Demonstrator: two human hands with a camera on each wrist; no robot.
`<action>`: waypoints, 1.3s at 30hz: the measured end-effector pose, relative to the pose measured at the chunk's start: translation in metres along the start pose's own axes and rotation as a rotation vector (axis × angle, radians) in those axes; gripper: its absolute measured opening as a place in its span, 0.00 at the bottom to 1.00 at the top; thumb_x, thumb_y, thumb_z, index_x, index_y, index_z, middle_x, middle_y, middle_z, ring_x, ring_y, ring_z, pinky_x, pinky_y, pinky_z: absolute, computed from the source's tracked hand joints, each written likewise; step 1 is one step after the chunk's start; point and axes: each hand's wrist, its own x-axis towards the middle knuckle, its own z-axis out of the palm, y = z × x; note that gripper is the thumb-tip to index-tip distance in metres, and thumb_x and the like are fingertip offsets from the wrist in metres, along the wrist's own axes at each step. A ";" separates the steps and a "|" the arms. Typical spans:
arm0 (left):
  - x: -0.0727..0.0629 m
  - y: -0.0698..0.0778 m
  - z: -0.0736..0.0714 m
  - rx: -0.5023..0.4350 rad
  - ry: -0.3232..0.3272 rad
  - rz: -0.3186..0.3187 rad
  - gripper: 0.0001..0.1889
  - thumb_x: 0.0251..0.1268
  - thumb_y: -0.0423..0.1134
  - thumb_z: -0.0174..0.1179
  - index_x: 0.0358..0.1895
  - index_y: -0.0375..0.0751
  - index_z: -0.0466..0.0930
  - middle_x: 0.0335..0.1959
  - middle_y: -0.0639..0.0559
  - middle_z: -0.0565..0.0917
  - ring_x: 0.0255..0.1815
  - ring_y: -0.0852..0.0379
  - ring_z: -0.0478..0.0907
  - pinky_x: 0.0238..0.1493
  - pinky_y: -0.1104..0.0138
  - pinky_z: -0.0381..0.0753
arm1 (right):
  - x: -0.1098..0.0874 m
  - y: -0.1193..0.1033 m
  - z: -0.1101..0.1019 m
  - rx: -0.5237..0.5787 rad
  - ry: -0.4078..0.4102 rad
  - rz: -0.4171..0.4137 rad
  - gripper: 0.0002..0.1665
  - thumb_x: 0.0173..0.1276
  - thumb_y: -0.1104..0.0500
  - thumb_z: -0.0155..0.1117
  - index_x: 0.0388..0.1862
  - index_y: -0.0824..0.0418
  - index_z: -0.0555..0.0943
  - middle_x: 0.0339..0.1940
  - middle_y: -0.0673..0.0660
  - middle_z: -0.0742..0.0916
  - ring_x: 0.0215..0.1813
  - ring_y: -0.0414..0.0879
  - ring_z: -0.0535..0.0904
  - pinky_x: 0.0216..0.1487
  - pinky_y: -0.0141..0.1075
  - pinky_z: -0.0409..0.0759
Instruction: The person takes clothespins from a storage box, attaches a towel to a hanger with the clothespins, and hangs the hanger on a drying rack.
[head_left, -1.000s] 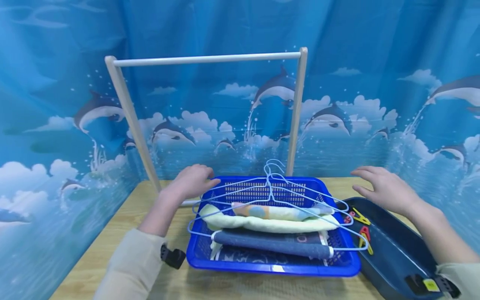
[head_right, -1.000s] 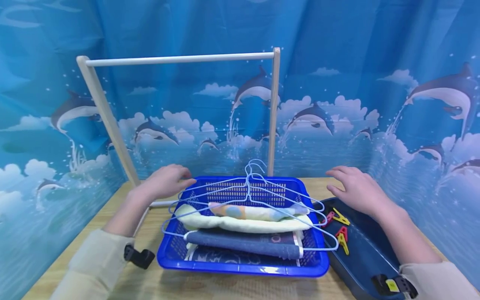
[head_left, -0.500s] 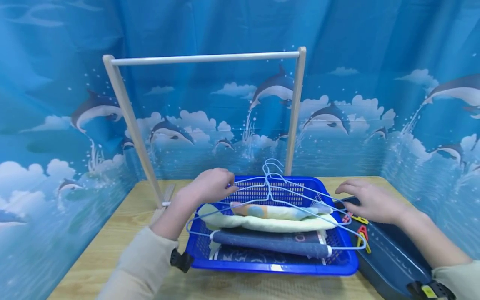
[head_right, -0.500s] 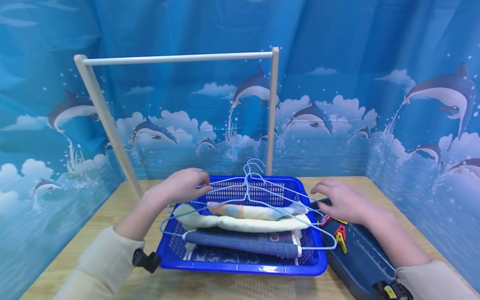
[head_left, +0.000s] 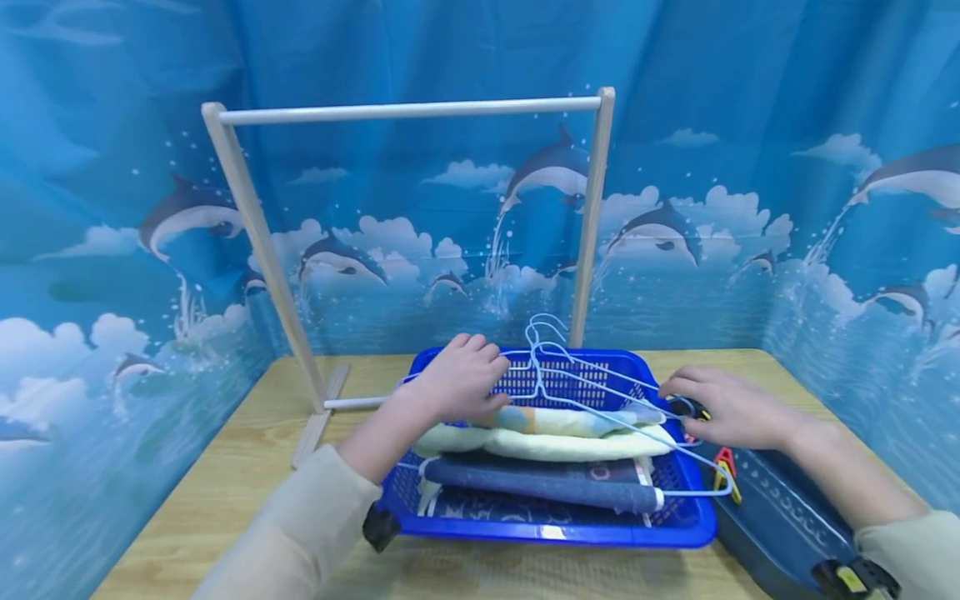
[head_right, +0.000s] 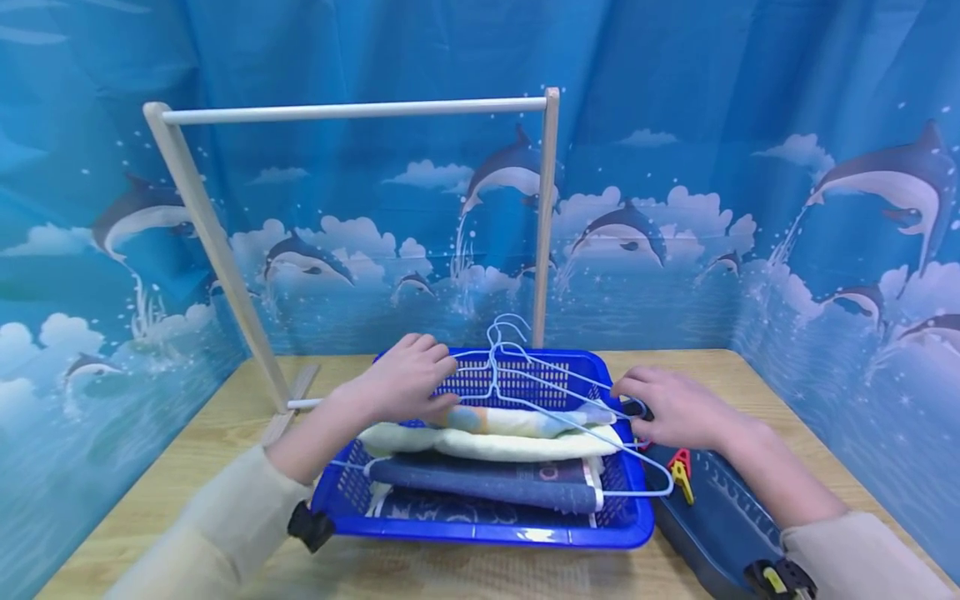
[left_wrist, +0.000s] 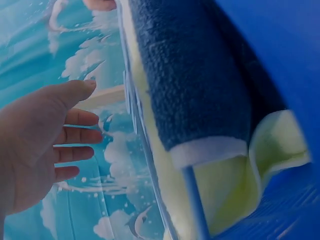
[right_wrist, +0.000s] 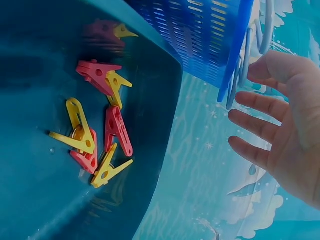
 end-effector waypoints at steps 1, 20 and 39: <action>0.002 0.002 -0.001 0.011 -0.002 0.010 0.20 0.64 0.57 0.52 0.42 0.44 0.76 0.39 0.52 0.76 0.43 0.53 0.69 0.50 0.59 0.68 | 0.000 0.000 0.000 -0.001 0.000 -0.002 0.19 0.56 0.61 0.63 0.49 0.57 0.79 0.46 0.51 0.79 0.45 0.48 0.77 0.42 0.45 0.76; 0.044 0.018 0.004 0.028 -0.118 0.096 0.18 0.67 0.53 0.50 0.49 0.45 0.79 0.42 0.52 0.81 0.43 0.55 0.75 0.44 0.63 0.73 | 0.001 0.001 0.004 -0.013 -0.040 -0.016 0.19 0.55 0.61 0.64 0.48 0.55 0.79 0.46 0.51 0.79 0.44 0.46 0.76 0.39 0.41 0.77; 0.052 0.023 0.009 -0.124 -0.210 0.078 0.13 0.58 0.41 0.62 0.19 0.49 0.70 0.17 0.59 0.67 0.18 0.62 0.60 0.18 0.70 0.66 | -0.001 0.001 0.005 -0.019 -0.018 -0.016 0.18 0.53 0.63 0.64 0.46 0.54 0.80 0.46 0.53 0.78 0.44 0.48 0.76 0.37 0.42 0.76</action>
